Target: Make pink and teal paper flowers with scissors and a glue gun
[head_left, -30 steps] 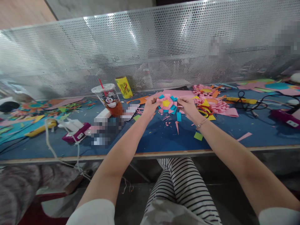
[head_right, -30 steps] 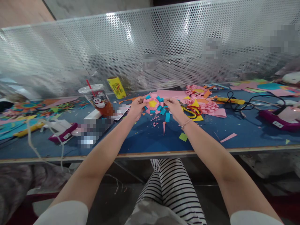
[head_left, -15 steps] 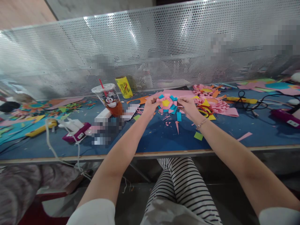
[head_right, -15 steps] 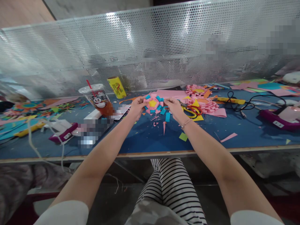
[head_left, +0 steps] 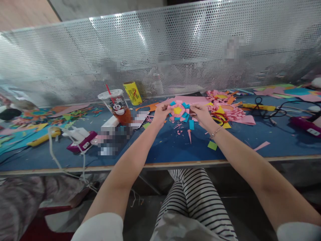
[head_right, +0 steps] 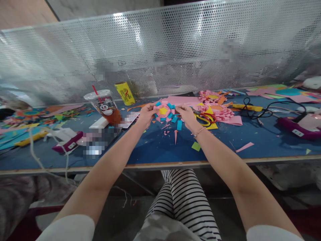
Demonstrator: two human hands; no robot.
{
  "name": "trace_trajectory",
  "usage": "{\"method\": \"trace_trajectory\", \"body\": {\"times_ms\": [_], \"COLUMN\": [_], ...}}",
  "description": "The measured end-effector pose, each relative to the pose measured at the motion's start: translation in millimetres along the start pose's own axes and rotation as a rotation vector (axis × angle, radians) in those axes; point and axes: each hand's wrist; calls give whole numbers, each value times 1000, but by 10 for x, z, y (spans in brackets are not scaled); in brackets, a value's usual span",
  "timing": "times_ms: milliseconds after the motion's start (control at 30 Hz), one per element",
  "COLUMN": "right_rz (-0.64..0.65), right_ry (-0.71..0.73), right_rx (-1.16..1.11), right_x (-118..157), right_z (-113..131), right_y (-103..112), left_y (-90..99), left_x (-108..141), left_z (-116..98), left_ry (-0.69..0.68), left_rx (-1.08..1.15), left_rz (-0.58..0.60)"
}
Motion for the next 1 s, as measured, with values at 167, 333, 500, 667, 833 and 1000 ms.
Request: {"method": "trace_trajectory", "body": {"times_ms": [167, 333, 500, 667, 833, 1000], "right_rz": [10, -11, -26, -16, -24, -15], "right_ry": [11, -13, -17, -9, -7, 17], "right_rx": [-4, 3, 16, 7, -4, 4], "right_x": [-13, -10, -9, -25, -54, -62], "right_z": [-12, -7, -2, -25, -52, -61], "right_y": [12, -1, -3, 23, 39, 49], "left_y": [0, 0, -3, -2, 5, 6], "left_x": [5, 17, 28, 29, 11, -17], "left_z": [-11, -19, -32, -27, 8, 45], "left_ry": [-3, -37, -35, -44, -55, -71], "left_rx": [5, 10, 7, 3, -22, -52], "left_rz": [3, 9, 13, 17, 17, 41]}}
Point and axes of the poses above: each hand's wrist, its own x-axis away from the middle knuckle, its own y-axis out of the back of the hand, z = x × y, and after that the axes turned 15 degrees about -x, right-handed
